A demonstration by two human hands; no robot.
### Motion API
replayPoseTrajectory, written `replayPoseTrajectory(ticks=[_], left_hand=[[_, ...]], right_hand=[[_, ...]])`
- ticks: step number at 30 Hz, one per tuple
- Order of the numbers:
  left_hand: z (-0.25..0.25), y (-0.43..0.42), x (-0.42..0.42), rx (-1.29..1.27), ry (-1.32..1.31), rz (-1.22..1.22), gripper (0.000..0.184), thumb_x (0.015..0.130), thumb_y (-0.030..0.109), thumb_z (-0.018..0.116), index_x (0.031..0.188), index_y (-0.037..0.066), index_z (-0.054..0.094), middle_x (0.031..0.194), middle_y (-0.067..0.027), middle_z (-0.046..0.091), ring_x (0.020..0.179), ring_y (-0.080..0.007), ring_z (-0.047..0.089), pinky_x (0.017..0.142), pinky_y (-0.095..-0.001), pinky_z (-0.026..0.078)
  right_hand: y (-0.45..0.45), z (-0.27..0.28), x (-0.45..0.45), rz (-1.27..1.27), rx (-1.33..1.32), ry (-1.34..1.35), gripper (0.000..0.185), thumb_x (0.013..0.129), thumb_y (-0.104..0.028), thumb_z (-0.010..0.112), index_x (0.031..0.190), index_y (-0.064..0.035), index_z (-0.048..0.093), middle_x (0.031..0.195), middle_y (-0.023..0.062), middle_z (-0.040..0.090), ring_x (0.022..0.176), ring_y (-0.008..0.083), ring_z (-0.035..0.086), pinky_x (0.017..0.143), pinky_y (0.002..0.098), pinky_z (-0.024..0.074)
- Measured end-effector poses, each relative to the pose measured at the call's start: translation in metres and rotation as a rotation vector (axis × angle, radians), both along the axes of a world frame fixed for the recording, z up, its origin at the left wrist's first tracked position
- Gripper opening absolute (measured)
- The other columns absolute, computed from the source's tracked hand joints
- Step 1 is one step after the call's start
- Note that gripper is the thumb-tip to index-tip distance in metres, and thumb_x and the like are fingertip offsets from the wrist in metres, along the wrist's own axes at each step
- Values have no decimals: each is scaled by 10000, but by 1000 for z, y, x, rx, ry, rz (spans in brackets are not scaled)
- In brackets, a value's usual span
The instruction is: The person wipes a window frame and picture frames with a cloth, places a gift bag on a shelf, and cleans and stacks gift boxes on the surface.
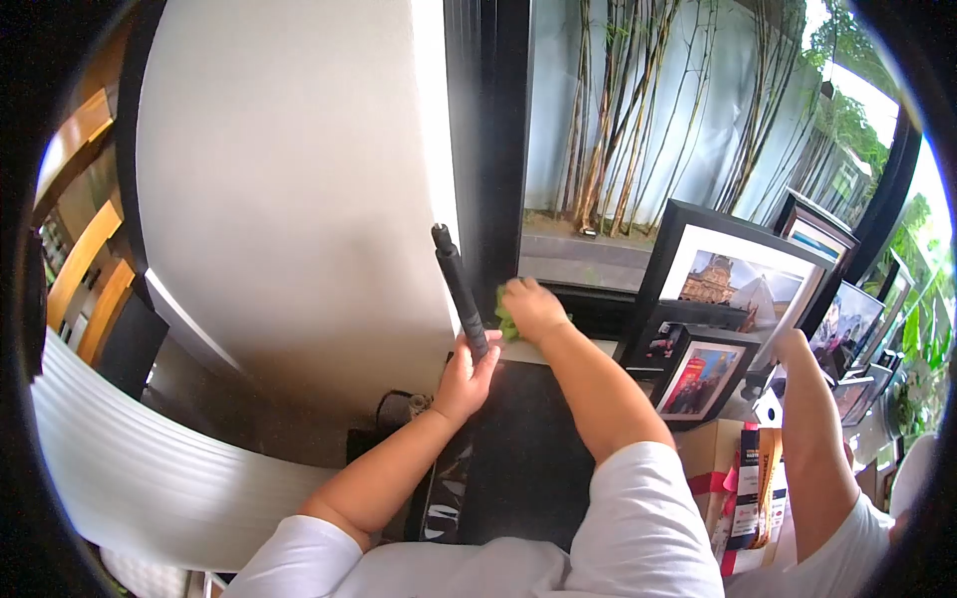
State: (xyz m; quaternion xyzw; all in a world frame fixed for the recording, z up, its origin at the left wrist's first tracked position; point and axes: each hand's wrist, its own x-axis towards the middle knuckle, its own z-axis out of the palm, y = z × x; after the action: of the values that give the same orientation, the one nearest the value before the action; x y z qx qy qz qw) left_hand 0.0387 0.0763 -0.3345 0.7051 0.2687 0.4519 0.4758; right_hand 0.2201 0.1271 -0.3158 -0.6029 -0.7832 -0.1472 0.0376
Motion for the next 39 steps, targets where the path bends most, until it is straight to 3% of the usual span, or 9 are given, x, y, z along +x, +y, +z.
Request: replayPoseTrajectory(ticks=[8, 10, 12, 17, 19, 24, 26, 28, 39], left_hand=[[-11, 5, 4, -9, -106, -34, 265, 924, 151, 494, 1126, -4, 420, 1032, -105, 528, 904, -172, 568, 731, -281, 513], [-10, 3, 6, 14, -185, 9, 242, 921, 182, 514, 1086, 14, 460, 866, -96, 586, 705, -161, 581, 665, -288, 481], [-7, 2, 5, 10, -176, 19, 213, 916, 167, 521, 1056, 19, 460, 843, -85, 579, 677, -151, 574, 642, -280, 476], [-8, 6, 2, 23, -109, -29, 212, 919, 131, 499, 1075, 8, 424, 976, -90, 531, 851, -165, 577, 690, -279, 519], [-8, 5, 1, 3, -74, -46, 216, 922, 115, 482, 1088, -2, 408, 1055, -99, 518, 946, -177, 584, 721, -284, 543], [-3, -1, 8, -118, -211, 31, 214, 904, 167, 544, 1037, 25, 456, 854, -65, 565, 710, -122, 579, 657, -253, 480], [-8, 1, 7, -57, -156, 28, 187, 915, 147, 517, 1037, 23, 448, 921, -75, 562, 826, -136, 596, 690, -257, 507], [-11, 2, 8, -33, -222, -13, 172, 922, 136, 499, 1039, 25, 444, 952, -79, 556, 876, -143, 596, 701, -264, 521], [-13, 4, 5, -15, -184, 46, 176, 921, 144, 494, 1040, 23, 445, 951, -101, 574, 845, -177, 621, 684, -292, 544]], right_hand=[[22, 280, -27, 319, 1298, 398, 315, 695, -42, 585, 1008, -49, 549, 1021, 173, 530, 988, 360, 486, 844, 449, 410], [15, 334, -49, 127, 1085, 471, 526, 878, -179, 439, 1364, -33, 303, 1437, 128, 268, 1314, 306, 257, 1081, 425, 227], [31, 362, -64, -171, 937, 338, 526, 866, -138, 480, 1358, -46, 317, 1392, 158, 325, 1282, 314, 307, 1064, 413, 273], [16, 294, -83, -65, 623, 924, 522, 896, -95, 460, 1379, -63, 266, 1322, 169, 394, 1182, 277, 430, 986, 366, 378], [65, 203, -46, 208, 1126, 471, 443, 727, -56, 606, 1126, -1, 421, 1008, 203, 487, 925, 376, 499, 819, 446, 415], [39, 21, -22, 266, 564, 593, 502, 699, -37, 620, 1149, 39, 411, 1070, 236, 476, 1032, 398, 470, 926, 429, 393], [35, -35, -13, 270, 427, 185, 486, 723, -97, 606, 1157, 5, 414, 1089, 224, 485, 1070, 400, 469, 924, 438, 397], [4, -19, -25, -164, -269, 593, 434, 756, -171, 583, 1153, -62, 446, 1140, 182, 506, 1119, 337, 486, 917, 426, 403], [-9, -15, -10, -198, -387, 153, 320, 789, -201, 603, 1104, -142, 606, 1224, 27, 549, 1146, 249, 507, 851, 384, 471]])
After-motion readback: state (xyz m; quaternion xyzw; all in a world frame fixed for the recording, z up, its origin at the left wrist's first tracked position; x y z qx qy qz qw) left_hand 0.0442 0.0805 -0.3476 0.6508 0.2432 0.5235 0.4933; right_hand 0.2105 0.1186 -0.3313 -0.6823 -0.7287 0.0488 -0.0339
